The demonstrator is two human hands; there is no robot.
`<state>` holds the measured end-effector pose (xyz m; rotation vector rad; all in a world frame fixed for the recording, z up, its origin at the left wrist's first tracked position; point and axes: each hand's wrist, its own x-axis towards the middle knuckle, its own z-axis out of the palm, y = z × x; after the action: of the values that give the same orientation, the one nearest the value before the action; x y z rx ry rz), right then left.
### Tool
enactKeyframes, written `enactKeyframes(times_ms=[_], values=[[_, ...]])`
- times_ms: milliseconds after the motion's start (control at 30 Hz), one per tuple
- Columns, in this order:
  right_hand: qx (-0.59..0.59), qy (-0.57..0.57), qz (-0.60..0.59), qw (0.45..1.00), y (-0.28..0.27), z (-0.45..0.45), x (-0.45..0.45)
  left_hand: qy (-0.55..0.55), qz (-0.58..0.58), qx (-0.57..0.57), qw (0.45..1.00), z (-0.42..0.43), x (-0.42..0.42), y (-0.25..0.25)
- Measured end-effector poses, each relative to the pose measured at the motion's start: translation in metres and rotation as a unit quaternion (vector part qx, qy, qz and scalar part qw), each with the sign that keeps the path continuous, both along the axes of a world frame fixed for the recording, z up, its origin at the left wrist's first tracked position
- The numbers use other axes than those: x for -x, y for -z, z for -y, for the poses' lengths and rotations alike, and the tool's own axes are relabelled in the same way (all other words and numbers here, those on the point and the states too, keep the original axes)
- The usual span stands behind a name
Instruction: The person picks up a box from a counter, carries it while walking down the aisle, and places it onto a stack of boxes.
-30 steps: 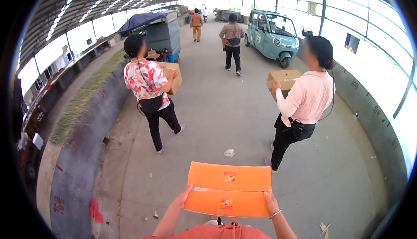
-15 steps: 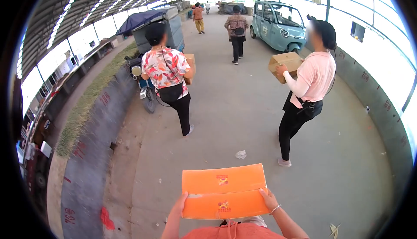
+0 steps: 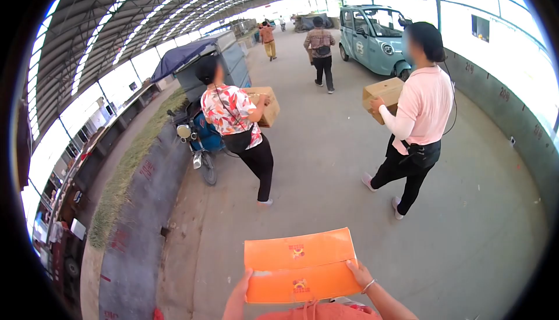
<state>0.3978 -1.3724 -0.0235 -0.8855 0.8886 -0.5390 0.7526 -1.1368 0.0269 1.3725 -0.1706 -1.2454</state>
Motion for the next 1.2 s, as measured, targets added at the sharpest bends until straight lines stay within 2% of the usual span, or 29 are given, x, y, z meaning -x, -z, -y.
enactKeyframes(times_ms=[67,167,267,633,800,1033,1200], values=[[0.012,0.003,0.004,1.0,-0.001,0.038,-0.008,0.008,-0.019,0.026,0.999,0.037,-0.013,-0.003],[0.001,0.01,0.013,1.0,-0.01,0.086,-0.022,0.009,0.018,0.034,0.999,0.087,-0.014,-0.021],[-0.011,0.007,0.023,1.0,-0.02,0.128,-0.031,-0.001,0.015,0.054,0.998,0.122,-0.039,0.015],[-0.01,0.042,-0.025,0.999,-0.009,0.267,-0.112,-0.008,-0.014,0.013,1.0,0.282,-0.111,-0.008],[0.031,0.051,-0.044,0.997,-0.005,0.355,-0.187,0.025,-0.027,0.019,0.999,0.381,-0.205,0.009],[0.049,0.079,0.0,0.996,-0.044,0.445,-0.292,0.062,-0.016,0.058,0.996,0.502,-0.32,-0.018],[0.101,0.071,-0.052,0.991,-0.051,0.501,-0.337,0.084,0.007,0.071,0.994,0.572,-0.373,-0.027]])
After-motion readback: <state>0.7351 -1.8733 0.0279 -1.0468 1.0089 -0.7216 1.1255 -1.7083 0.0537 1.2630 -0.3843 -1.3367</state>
